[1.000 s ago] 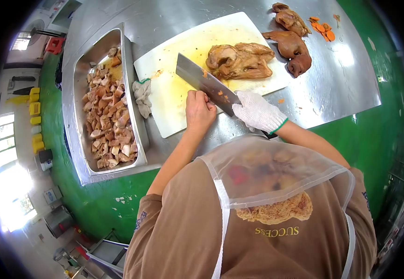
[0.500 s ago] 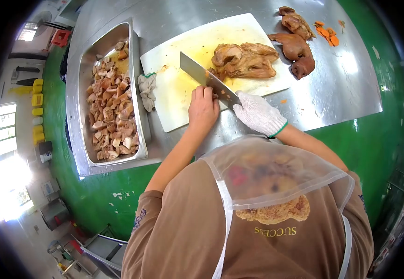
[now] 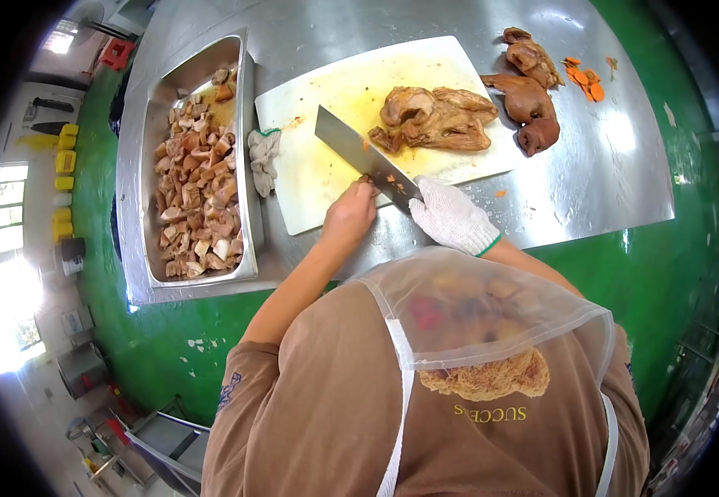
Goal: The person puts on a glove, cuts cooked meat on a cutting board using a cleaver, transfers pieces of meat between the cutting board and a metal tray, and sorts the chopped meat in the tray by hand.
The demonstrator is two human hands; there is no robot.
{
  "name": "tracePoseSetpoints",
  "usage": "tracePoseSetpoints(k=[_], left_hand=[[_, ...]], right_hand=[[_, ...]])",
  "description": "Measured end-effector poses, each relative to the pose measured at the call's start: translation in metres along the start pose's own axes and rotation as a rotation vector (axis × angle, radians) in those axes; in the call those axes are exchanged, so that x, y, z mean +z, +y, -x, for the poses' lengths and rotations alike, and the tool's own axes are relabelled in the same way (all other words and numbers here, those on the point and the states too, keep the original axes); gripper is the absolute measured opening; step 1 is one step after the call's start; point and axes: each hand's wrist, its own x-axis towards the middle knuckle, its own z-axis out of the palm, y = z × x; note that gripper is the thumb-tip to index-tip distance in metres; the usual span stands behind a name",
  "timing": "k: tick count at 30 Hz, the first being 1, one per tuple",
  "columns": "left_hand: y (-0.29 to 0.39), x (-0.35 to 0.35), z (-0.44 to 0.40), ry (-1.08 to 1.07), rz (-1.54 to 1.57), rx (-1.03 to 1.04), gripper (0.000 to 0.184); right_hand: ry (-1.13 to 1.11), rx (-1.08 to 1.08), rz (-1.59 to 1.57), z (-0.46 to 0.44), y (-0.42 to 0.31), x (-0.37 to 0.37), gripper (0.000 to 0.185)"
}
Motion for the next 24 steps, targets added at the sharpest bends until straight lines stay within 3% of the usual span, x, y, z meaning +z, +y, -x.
tracePoseSetpoints(k=[4,8,11,13,15,17,20,22,24], left_hand=[[0.006,-0.012,0.022,-0.062,0.273,-0.340,0.013],[0.013,-0.039,0.037,0.262,0.571,-0.345,0.011],[0.009,-0.074,0.032,0.332,0.951,-0.607,0.009],[0.018,-0.098,0.025,0.376,0.878,-0.594,0.013],[0.023,-0.126,0.015,0.563,0.766,-0.608,0.013],[0.006,-0.147,0.013,0.827,0.796,-0.349,0.015],[-0.033,-0.236,0.003,1.142,-0.081,0.025,0.017],[-0.068,-0.321,0.007,1.240,-0.464,0.127,0.015],[-0.117,-0.410,0.011,1.231,-0.920,0.048,0.017]], right_hand=[[-0.014,0.062,0.008,-0.002,-0.009,0.000,0.022],[-0.032,0.092,-0.036,-0.006,-0.016,-0.012,0.024],[-0.052,0.136,-0.032,-0.009,-0.023,-0.017,0.027],[-0.030,0.158,-0.109,-0.003,-0.023,-0.018,0.030],[-0.018,0.141,-0.299,-0.002,-0.029,-0.023,0.029],[-0.012,0.170,-0.519,0.002,-0.037,-0.031,0.028],[0.091,0.138,-0.500,0.001,-0.036,-0.040,0.025],[0.107,0.137,-0.519,0.001,-0.036,-0.044,0.026],[0.111,0.152,-0.524,0.002,-0.038,-0.048,0.028]])
